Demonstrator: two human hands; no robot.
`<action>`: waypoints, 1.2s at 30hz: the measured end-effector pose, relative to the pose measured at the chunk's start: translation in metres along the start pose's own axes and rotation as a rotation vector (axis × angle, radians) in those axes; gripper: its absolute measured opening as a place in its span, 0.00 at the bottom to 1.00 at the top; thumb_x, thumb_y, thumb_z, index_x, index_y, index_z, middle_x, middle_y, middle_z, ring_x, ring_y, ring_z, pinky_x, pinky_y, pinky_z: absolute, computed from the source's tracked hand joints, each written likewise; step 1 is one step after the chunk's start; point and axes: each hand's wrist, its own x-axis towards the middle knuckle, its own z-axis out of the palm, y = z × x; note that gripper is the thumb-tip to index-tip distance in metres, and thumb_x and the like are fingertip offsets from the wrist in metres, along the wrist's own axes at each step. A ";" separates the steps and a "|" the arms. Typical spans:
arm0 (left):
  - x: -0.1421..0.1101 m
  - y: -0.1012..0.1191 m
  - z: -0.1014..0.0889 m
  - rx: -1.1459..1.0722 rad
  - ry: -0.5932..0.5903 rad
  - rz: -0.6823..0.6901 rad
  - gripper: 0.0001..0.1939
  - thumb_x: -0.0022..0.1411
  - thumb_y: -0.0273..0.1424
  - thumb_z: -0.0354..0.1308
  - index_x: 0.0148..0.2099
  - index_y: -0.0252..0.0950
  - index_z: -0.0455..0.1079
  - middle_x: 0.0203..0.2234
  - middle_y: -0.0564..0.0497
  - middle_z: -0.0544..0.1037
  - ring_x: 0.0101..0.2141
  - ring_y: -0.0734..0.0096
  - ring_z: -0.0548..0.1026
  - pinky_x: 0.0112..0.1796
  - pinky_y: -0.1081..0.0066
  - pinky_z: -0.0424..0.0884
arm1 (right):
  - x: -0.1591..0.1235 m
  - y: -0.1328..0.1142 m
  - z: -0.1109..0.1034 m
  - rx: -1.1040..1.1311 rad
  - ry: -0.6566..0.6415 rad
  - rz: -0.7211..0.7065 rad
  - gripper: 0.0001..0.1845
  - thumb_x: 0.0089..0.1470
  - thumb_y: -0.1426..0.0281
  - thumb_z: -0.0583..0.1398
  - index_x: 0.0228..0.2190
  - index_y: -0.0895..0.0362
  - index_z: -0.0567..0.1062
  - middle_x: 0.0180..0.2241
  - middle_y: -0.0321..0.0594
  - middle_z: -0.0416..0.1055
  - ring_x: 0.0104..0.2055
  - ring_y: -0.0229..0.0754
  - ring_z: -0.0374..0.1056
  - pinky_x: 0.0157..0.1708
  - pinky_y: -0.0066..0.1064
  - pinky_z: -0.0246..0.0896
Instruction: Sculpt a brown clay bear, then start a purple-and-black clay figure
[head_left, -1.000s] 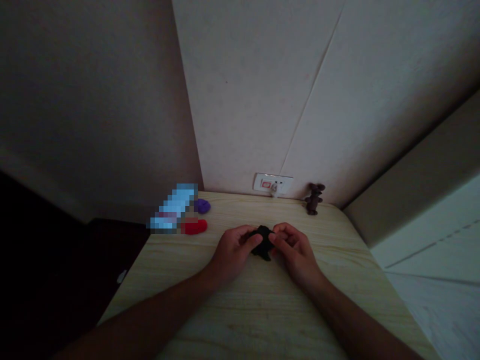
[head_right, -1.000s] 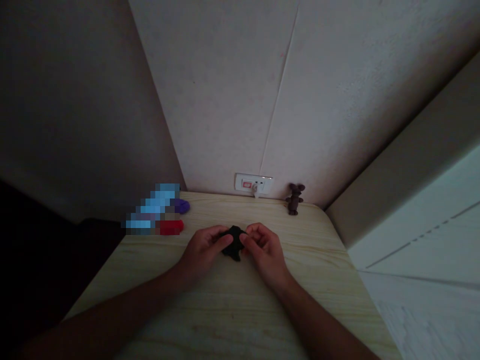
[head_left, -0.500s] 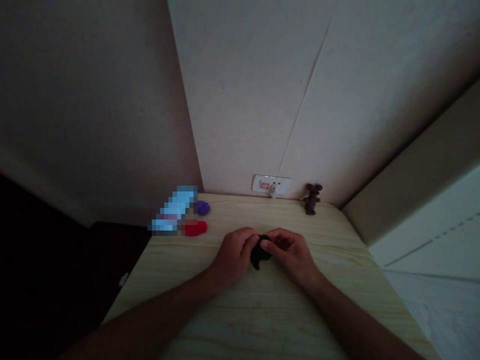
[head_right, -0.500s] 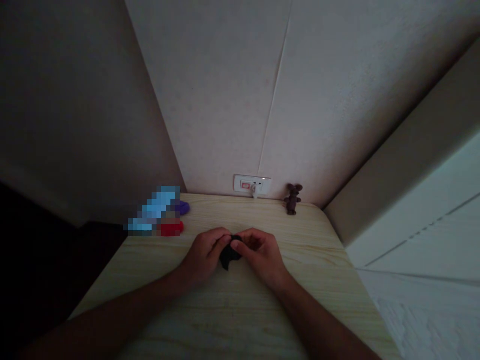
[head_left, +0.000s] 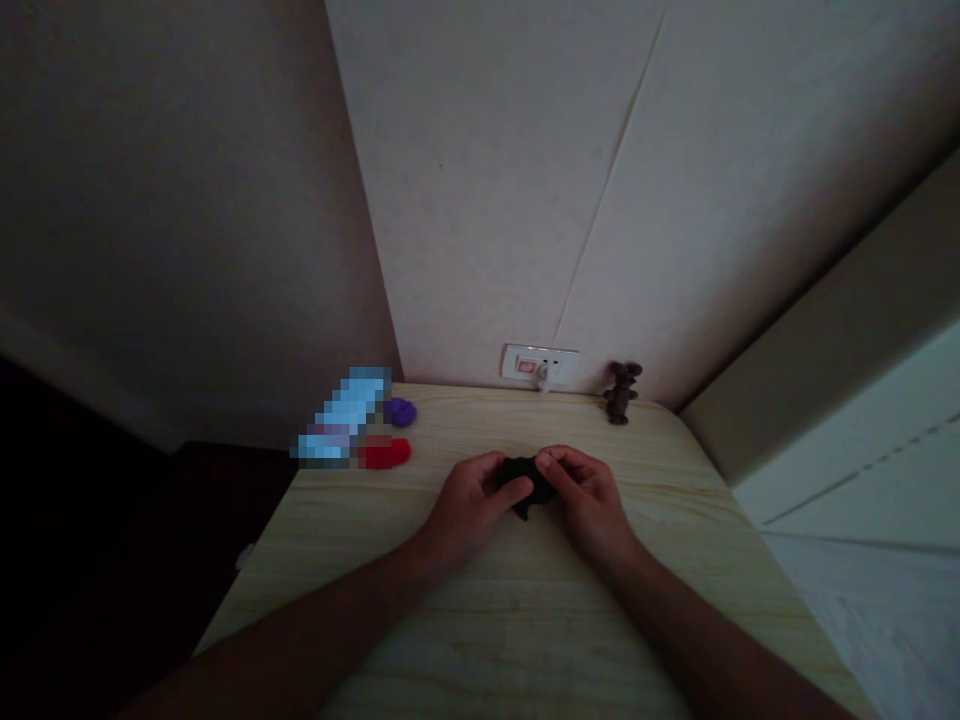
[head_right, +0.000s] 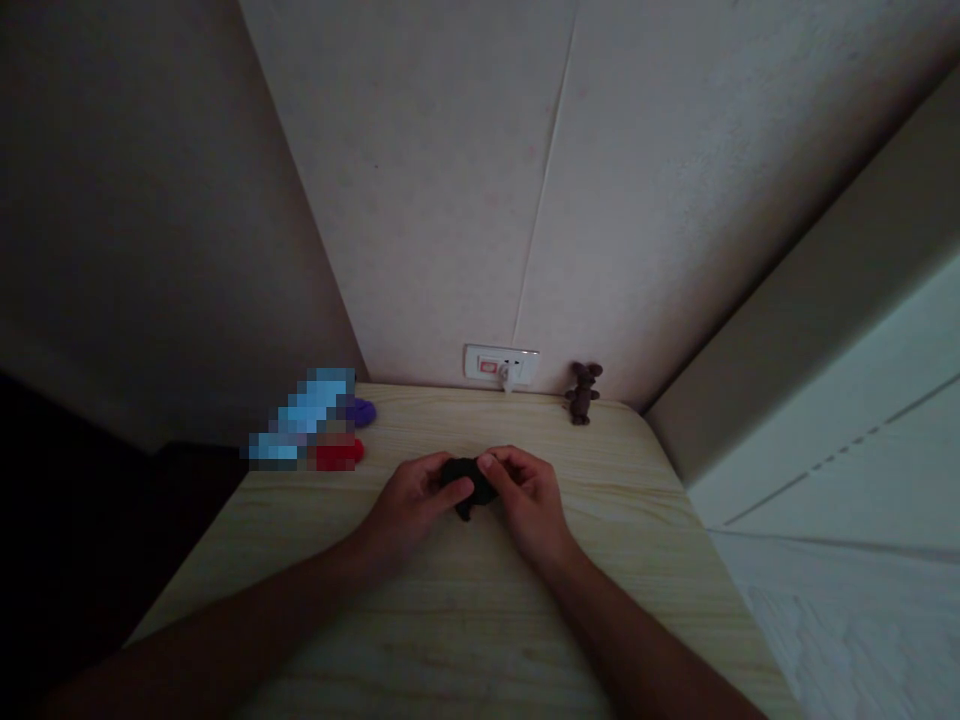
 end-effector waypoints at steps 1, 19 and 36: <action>-0.001 0.001 0.000 -0.012 -0.008 0.003 0.18 0.56 0.43 0.71 0.34 0.32 0.74 0.27 0.50 0.78 0.30 0.69 0.74 0.34 0.69 0.69 | 0.000 0.002 0.000 0.009 -0.003 0.011 0.19 0.52 0.53 0.72 0.27 0.56 0.80 0.23 0.34 0.71 0.26 0.37 0.63 0.28 0.29 0.59; -0.003 0.001 -0.004 0.113 0.058 0.059 0.26 0.64 0.53 0.59 0.26 0.36 0.67 0.21 0.55 0.66 0.25 0.72 0.63 0.27 0.71 0.59 | -0.005 -0.008 0.004 0.039 -0.281 0.130 0.20 0.45 0.55 0.76 0.29 0.58 0.83 0.24 0.36 0.78 0.25 0.36 0.70 0.29 0.29 0.68; 0.001 0.006 -0.005 0.068 -0.047 0.009 0.15 0.59 0.41 0.70 0.37 0.32 0.79 0.28 0.49 0.81 0.30 0.67 0.77 0.34 0.70 0.71 | -0.006 -0.002 0.003 -0.112 -0.005 -0.092 0.22 0.45 0.61 0.77 0.43 0.50 0.84 0.36 0.37 0.80 0.39 0.42 0.75 0.41 0.32 0.71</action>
